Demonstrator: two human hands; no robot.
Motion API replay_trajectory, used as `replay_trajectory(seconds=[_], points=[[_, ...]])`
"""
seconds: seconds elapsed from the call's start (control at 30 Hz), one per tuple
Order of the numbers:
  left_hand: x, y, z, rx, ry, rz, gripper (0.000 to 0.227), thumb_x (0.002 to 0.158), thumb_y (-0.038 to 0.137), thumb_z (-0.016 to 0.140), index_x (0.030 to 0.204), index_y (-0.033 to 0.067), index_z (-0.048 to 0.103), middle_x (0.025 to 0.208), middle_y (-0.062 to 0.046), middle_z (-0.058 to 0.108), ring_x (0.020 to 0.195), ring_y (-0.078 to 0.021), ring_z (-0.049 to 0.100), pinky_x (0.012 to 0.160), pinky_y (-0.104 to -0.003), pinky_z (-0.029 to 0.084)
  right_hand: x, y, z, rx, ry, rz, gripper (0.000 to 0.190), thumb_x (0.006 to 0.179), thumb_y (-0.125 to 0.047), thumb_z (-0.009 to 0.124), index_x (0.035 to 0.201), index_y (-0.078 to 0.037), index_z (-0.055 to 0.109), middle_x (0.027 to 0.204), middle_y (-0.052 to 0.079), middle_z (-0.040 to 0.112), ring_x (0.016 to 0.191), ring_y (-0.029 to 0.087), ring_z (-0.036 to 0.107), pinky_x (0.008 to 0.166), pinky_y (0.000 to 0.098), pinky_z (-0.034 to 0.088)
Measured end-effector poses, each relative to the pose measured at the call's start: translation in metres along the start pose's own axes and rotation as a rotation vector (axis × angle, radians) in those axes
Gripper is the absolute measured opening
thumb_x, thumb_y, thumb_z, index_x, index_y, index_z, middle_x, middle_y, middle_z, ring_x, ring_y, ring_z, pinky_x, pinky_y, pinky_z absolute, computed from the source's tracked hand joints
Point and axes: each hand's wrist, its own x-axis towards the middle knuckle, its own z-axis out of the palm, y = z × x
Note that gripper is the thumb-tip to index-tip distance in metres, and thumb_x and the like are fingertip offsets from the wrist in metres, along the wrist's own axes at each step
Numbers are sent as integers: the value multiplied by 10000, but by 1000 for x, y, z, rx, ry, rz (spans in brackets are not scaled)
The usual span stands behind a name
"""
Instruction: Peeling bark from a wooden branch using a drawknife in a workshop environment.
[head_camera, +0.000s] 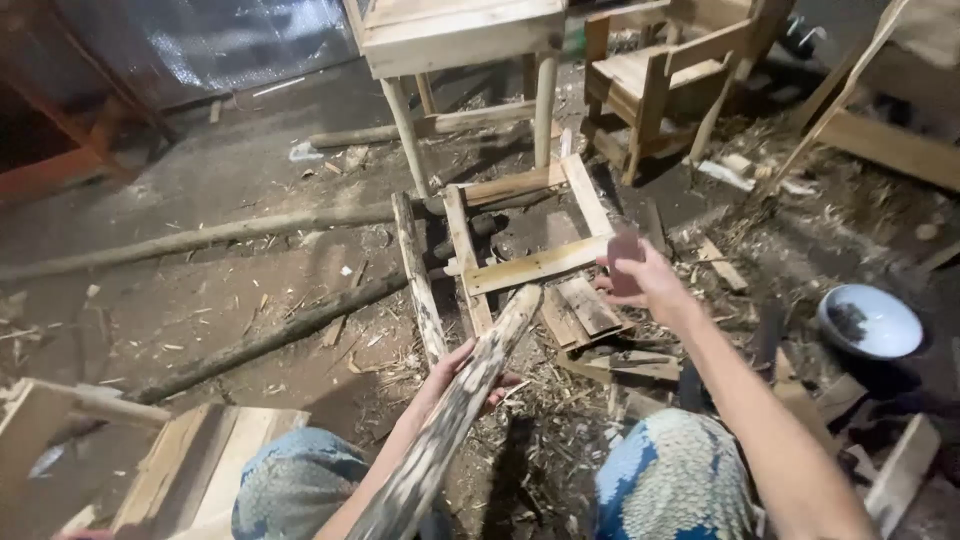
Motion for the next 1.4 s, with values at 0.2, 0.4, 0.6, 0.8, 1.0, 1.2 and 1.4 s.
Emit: replay_trajectory(seconds=[0.2, 0.4, 0.6, 0.8, 1.0, 1.2, 1.4], points=[[-49, -12, 3, -64, -144, -14, 372, 926, 191, 514, 1233, -16, 482, 855, -259, 638, 530, -252, 641, 351, -234, 558, -100, -79, 32, 75, -87, -93, 442, 879, 10, 432, 1299, -111, 362, 1070, 155, 611, 785, 234, 600, 580, 324, 520], [-139, -15, 33, -461, 229, 143, 565, 763, 149, 652, 1232, -64, 422, 1106, -363, 548, 728, -392, 666, 441, -318, 626, -154, -38, 93, 188, 82, 160, 591, 851, 46, 512, 1395, -150, 390, 1166, 158, 569, 856, 225, 626, 706, 271, 539], [-190, -18, 50, -318, 377, 417, 570, 729, 353, 592, 1234, 88, 573, 1427, -154, 507, 1187, -454, 538, 747, -531, 549, -167, 49, 140, 225, 111, 227, 492, 848, 60, 546, 1323, -52, 487, 1086, 185, 642, 863, 240, 648, 751, 297, 547], [-221, -13, 59, -140, 364, 730, 706, 836, 477, 246, 1359, 18, 366, 1434, -161, 443, 1234, -394, 446, 988, -534, 376, -146, 118, 174, -289, 159, -124, 431, 801, -8, 638, 1171, -229, 635, 928, -5, 744, 688, 100, 646, 533, 221, 493], [-185, -24, 8, 12, 198, 944, 173, 776, 190, 585, 880, 55, 551, 1197, -165, 605, 1081, -371, 559, 861, -577, 505, -193, 91, 226, -280, 22, -897, 429, 670, 166, 626, 1047, -39, 643, 1157, 160, 646, 885, 246, 716, 690, 217, 647], [-178, -22, -3, 84, 180, 963, 197, 745, 166, 567, 910, 87, 493, 1190, -196, 582, 971, -364, 600, 569, -302, 534, -172, 102, 226, -307, 18, -1131, 911, 981, -574, -44, 954, -19, 678, 1058, 127, 699, 972, 255, 684, 883, 363, 525], [-186, -18, 25, 85, 337, 919, 421, 632, -15, 444, 1051, 19, 440, 1241, -233, 552, 1139, -315, 490, 846, -414, 385, -233, 61, 230, -468, -72, -1210, 436, 695, 22, 514, 1108, -9, 649, 1174, 122, 649, 1076, 283, 615, 910, 404, 431]])
